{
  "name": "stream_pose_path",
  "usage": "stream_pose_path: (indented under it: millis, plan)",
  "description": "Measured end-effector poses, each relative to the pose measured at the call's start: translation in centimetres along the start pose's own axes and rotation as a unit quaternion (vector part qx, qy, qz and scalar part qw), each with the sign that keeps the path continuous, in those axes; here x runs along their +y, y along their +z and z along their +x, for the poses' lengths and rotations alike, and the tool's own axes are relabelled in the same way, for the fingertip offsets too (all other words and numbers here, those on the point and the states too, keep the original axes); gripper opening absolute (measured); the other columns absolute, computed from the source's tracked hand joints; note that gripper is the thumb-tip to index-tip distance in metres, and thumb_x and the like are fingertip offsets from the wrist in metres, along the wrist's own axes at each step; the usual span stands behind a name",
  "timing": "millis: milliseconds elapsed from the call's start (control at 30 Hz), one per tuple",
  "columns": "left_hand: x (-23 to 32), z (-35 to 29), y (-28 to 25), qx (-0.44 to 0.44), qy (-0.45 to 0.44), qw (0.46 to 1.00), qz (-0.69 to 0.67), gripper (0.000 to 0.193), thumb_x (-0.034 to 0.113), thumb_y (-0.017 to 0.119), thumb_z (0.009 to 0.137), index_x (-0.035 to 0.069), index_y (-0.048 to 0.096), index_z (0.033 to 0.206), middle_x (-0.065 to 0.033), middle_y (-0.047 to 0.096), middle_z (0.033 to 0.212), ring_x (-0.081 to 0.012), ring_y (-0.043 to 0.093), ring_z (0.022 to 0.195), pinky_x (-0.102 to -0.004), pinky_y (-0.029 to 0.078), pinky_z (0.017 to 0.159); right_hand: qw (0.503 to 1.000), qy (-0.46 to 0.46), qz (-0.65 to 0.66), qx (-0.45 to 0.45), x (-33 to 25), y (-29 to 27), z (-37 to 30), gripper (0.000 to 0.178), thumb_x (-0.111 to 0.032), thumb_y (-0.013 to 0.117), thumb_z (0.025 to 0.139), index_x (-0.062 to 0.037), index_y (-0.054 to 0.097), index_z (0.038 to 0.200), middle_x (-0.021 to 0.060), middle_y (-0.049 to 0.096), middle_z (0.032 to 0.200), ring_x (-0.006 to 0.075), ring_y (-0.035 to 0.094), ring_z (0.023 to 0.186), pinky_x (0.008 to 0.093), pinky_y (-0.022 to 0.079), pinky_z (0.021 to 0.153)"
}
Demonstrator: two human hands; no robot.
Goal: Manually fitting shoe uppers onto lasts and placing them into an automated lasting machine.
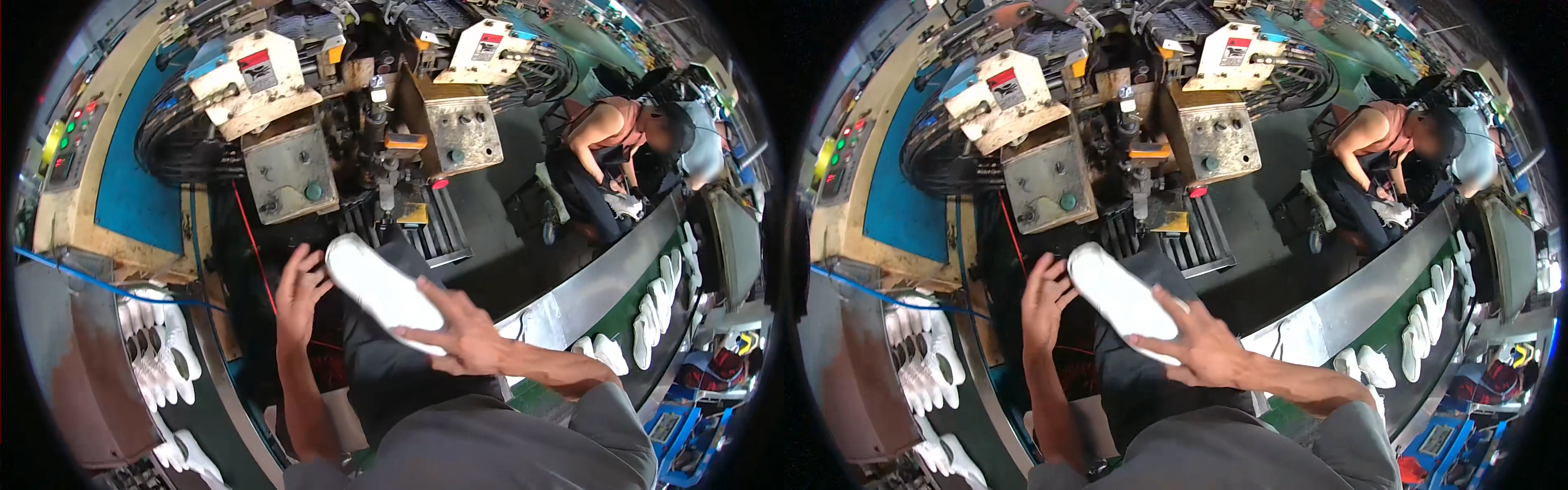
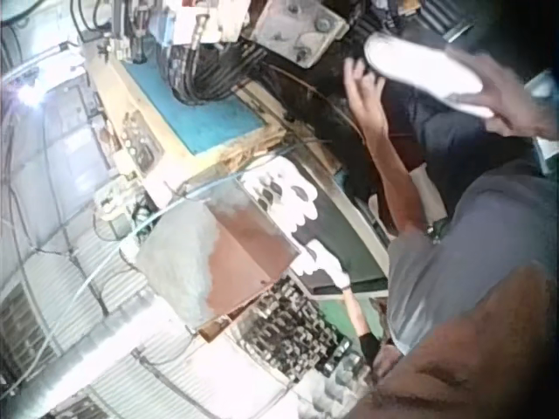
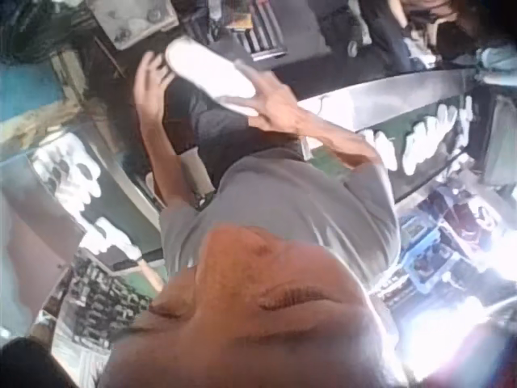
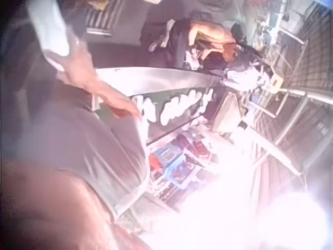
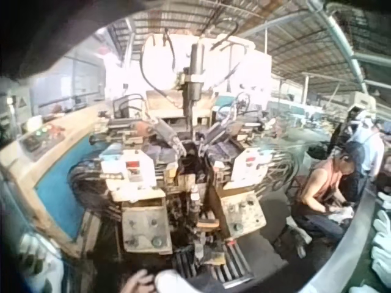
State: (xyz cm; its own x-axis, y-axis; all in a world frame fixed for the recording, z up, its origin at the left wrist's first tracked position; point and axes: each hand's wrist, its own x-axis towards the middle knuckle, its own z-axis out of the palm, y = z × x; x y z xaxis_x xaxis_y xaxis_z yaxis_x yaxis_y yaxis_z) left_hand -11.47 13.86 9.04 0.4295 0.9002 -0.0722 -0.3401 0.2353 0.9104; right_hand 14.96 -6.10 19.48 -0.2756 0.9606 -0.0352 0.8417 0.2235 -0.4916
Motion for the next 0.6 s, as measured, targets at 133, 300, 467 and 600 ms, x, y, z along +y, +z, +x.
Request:
stream_pose_path:
  millis: [133,300,467,600]
  plan:
    - [-5.7,2.1,0.9,0.051,0.045,0.977,0.203,0.049,0.027,0.061,0.117,-0.002,0.056,0.156,-0.0179,0.066,0.150,-0.0255,0.067,0.135,-0.0395,0.054,0.116,0.974,-0.015,-0.104,0.201,1.9,-7.4,5.2,0.082,-0.020,0.086,0.076,-0.0314,0.067,0.156,0.0384,0.026,0.174,0.0565,0.054,0.138,0.0593,0.053,0.113]
    - [-16.3,0.6,5.0,-0.002,0.120,0.723,0.680,0.045,0.021,0.075,0.097,0.007,0.069,0.139,-0.0239,0.050,0.155,-0.0470,0.045,0.147,-0.0615,0.040,0.120,0.939,0.072,-0.172,0.288,9.1,-10.7,17.9,0.080,-0.023,0.084,0.085,-0.0385,0.061,0.160,0.0358,0.029,0.171,0.0570,0.056,0.131,0.0597,0.054,0.112]
    - [-16.0,2.0,5.3,0.010,0.116,0.777,0.618,0.043,0.019,0.077,0.094,0.007,0.071,0.135,-0.0213,0.054,0.151,-0.0450,0.048,0.145,-0.0597,0.041,0.119,0.932,0.124,-0.185,0.286,13.3,-8.7,23.3,0.080,-0.027,0.083,0.090,-0.0418,0.055,0.163,0.0341,0.025,0.173,0.0574,0.054,0.130,0.0608,0.056,0.109]
    - [-15.8,2.4,4.7,0.018,0.124,0.771,0.624,0.042,0.018,0.077,0.094,0.007,0.072,0.134,-0.0201,0.055,0.150,-0.0445,0.048,0.145,-0.0591,0.042,0.118,0.935,0.167,-0.164,0.268,13.1,-6.8,24.9,0.079,-0.026,0.081,0.094,-0.0424,0.052,0.165,0.0358,0.021,0.174,0.0605,0.052,0.135,0.0612,0.052,0.113]
